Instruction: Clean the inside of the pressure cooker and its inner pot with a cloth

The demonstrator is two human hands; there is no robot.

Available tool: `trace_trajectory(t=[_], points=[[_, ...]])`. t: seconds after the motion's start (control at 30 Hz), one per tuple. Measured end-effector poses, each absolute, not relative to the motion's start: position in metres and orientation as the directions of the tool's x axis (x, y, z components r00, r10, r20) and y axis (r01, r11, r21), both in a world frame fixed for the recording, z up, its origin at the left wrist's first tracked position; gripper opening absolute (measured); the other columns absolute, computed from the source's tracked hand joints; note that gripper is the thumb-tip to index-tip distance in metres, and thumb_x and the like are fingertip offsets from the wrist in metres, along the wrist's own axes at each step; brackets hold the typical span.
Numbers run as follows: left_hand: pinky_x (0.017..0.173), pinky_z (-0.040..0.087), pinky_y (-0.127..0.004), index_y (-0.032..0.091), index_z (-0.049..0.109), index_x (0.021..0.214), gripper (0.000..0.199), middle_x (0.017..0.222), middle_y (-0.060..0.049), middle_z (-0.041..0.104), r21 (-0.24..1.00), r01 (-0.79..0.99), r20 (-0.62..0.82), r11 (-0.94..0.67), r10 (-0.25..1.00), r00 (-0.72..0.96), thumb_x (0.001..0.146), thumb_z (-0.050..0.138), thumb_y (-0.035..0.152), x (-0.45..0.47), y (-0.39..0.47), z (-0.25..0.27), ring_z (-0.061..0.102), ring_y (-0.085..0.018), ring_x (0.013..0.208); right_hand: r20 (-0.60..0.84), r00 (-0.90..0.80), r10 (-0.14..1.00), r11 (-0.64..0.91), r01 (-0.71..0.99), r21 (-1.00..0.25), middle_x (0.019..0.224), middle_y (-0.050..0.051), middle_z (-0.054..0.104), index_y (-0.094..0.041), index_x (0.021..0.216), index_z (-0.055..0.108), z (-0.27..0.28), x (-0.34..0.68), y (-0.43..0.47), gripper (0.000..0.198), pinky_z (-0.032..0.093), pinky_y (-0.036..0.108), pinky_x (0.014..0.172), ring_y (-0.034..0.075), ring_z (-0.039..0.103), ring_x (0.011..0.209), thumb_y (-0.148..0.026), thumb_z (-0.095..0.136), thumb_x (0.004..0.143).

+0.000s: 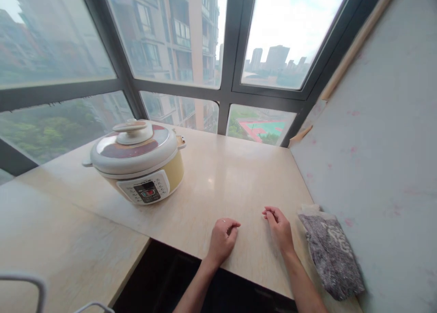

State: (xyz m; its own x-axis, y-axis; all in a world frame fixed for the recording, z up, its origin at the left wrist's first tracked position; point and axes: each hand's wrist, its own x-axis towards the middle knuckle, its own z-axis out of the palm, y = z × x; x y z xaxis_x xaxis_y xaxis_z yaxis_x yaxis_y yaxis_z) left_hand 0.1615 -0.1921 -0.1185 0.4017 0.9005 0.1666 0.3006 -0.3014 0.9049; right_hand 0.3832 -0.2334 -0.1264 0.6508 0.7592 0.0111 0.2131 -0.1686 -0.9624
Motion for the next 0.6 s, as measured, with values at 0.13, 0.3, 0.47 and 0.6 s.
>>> trace_trajectory(t=[0.13,0.3,0.47,0.6], points=[[0.089,0.051,-0.041,0.020,0.075,0.088,0.024,0.093,-0.007,0.076,0.906,0.309,0.157,-0.289,0.908,0.389,0.083,0.053,0.014,0.163,-0.194,-0.116,0.068,-0.023,0.094,-0.008,0.638,0.770,-0.210,0.240,-0.948,0.097,0.011,0.075,-0.019,0.101,0.070,-0.130,0.386,-0.234,0.049,0.051,0.041,0.086,0.029,0.069,0.092,-0.059,0.061,0.074],[0.092,0.051,-0.041,0.019,0.076,0.086,0.025,0.091,-0.008,0.076,0.935,0.272,0.115,-0.230,0.918,0.380,0.079,0.054,0.012,0.162,-0.195,-0.115,0.068,-0.023,0.094,-0.018,0.641,0.767,-0.230,0.250,-0.941,0.097,0.011,0.075,-0.019,0.099,0.070,-0.128,0.386,-0.235,0.052,0.052,0.041,0.087,0.030,0.070,0.094,-0.061,0.063,0.070],[0.081,0.054,-0.034,0.018,0.077,0.086,0.024,0.088,-0.008,0.076,0.992,0.078,0.069,-0.103,0.931,0.358,0.082,0.054,0.020,0.133,-0.189,-0.094,0.071,-0.021,0.084,-0.077,0.670,0.739,-0.230,0.143,-0.963,0.094,0.011,0.076,-0.018,0.096,0.071,-0.123,0.386,-0.235,0.056,0.054,0.041,0.083,0.030,0.071,0.090,-0.060,0.069,0.061],[0.078,0.054,-0.032,0.017,0.077,0.081,0.023,0.081,-0.007,0.075,0.987,-0.079,0.146,-0.139,0.985,0.091,0.085,0.059,0.030,0.085,-0.174,-0.053,0.069,-0.019,0.077,-0.086,0.725,0.683,-0.175,0.048,-0.983,0.087,0.010,0.075,-0.015,0.092,0.071,-0.108,0.375,-0.222,0.054,0.054,0.036,0.071,0.024,0.068,0.076,-0.056,0.074,0.057]])
